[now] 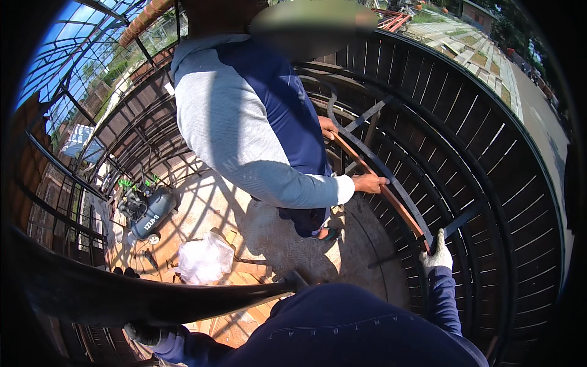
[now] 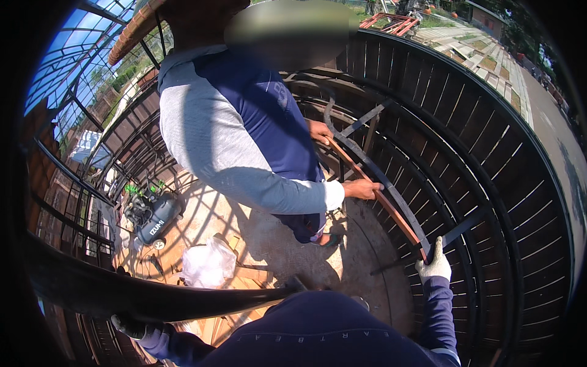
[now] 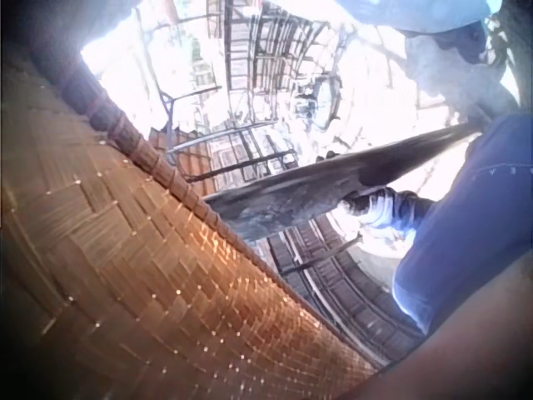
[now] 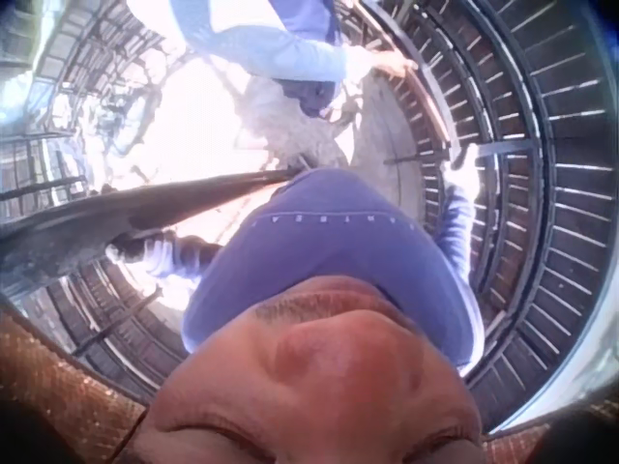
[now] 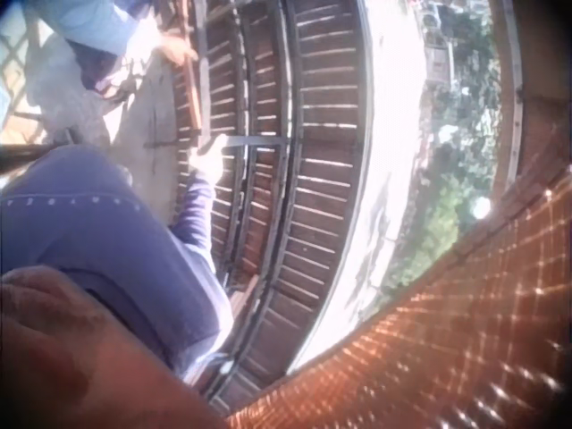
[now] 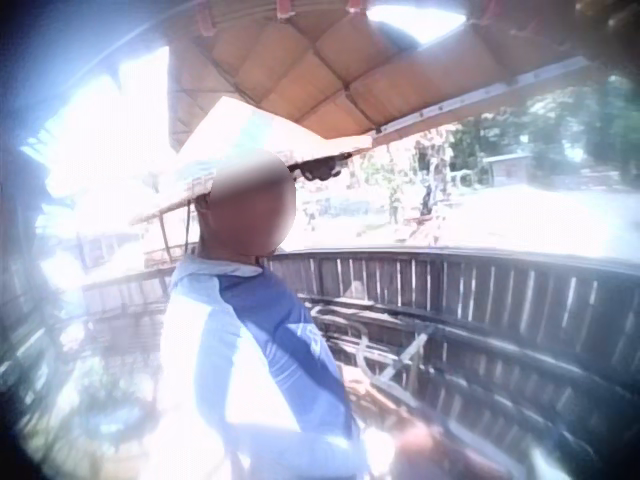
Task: The person uses a power drill to secure curved wooden slats onto a circular metal frame. They pick up screws from a box and drill them through the wood into the metal structure while another person assists by holding the slats in place.
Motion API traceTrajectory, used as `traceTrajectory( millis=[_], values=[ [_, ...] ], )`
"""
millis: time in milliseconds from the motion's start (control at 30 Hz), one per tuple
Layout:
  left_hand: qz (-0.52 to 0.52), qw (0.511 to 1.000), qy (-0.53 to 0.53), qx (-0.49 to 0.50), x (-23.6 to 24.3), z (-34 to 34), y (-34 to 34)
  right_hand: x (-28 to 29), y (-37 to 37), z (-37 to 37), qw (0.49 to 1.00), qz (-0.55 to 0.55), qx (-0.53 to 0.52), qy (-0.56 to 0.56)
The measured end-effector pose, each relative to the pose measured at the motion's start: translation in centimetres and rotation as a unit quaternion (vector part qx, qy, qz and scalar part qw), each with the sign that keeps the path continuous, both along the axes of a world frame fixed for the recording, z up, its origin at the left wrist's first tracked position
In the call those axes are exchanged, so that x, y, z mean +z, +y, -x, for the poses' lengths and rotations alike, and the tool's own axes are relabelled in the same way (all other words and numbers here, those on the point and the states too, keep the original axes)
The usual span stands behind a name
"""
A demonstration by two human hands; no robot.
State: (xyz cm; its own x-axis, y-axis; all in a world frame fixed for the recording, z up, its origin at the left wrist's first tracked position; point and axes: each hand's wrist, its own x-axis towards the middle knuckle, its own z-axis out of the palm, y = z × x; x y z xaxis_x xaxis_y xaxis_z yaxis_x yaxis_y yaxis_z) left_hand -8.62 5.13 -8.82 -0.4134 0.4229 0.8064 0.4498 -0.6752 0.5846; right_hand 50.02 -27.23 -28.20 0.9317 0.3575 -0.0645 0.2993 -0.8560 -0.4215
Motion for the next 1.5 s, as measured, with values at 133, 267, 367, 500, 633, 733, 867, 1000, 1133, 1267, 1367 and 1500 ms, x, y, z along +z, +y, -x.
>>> traceTrajectory(
  millis=[133, 267, 367, 500, 633, 733, 867, 1000, 1133, 1267, 1367, 1500],
  values=[
    [-0.006, 1.000, 0.003, -0.001, 0.1, -0.2, 0.7, -0.4, -0.6, -0.2, 1.000, -0.006, 0.008, 0.000],
    [-0.008, 1.000, 0.004, 0.006, -0.4, -0.3, 0.9, 0.3, -0.3, -0.2, 1.000, 0.002, 0.006, 0.007],
    [-0.011, 1.000, 0.005, 0.012, -0.3, -0.3, 0.9, -0.2, -0.4, -0.4, 1.000, 0.005, 0.013, -0.011],
    [-0.010, 1.000, 0.005, 0.022, -0.6, 0.0, 1.0, 0.0, -0.4, -0.4, 1.000, 0.009, 0.009, -0.006],
    [-0.010, 0.999, 0.015, 0.028, -0.7, 0.0, 1.1, -0.1, -1.1, -0.2, 1.000, -0.003, -0.003, 0.010],
    [-0.013, 0.999, 0.026, 0.041, -0.6, 0.7, 1.3, 0.4, -0.4, -0.6, 1.000, 0.016, 0.002, 0.006],
    [-0.017, 0.998, 0.045, 0.049, -0.6, 0.8, 2.4, 0.6, -0.2, -0.5, 1.000, 0.013, 0.007, 0.011],
    [-0.028, 0.997, 0.051, 0.055, -0.2, 0.6, 3.0, -0.3, -0.6, -0.8, 1.000, 0.009, 0.005, 0.008],
    [-0.036, 0.996, 0.057, 0.061, 0.2, 0.7, 3.9, 0.7, -0.6, -0.4, 1.000, 0.011, 0.003, 0.011],
    [-0.040, 0.995, 0.062, 0.061, 0.3, 0.7, 4.7, 0.7, -0.4, -0.5, 1.000, 0.014, 0.001, 0.019],
    [-0.045, 0.995, 0.067, 0.061, 0.6, 0.7, 5.0, 1.4, -0.2, -0.2, 1.000, 0.012, 0.001, 0.016],
    [-0.049, 0.995, 0.066, 0.061, 1.0, 1.0, 5.3, 1.9, -0.3, 0.0, 1.000, 0.017, -0.002, 0.024]
  ],
)
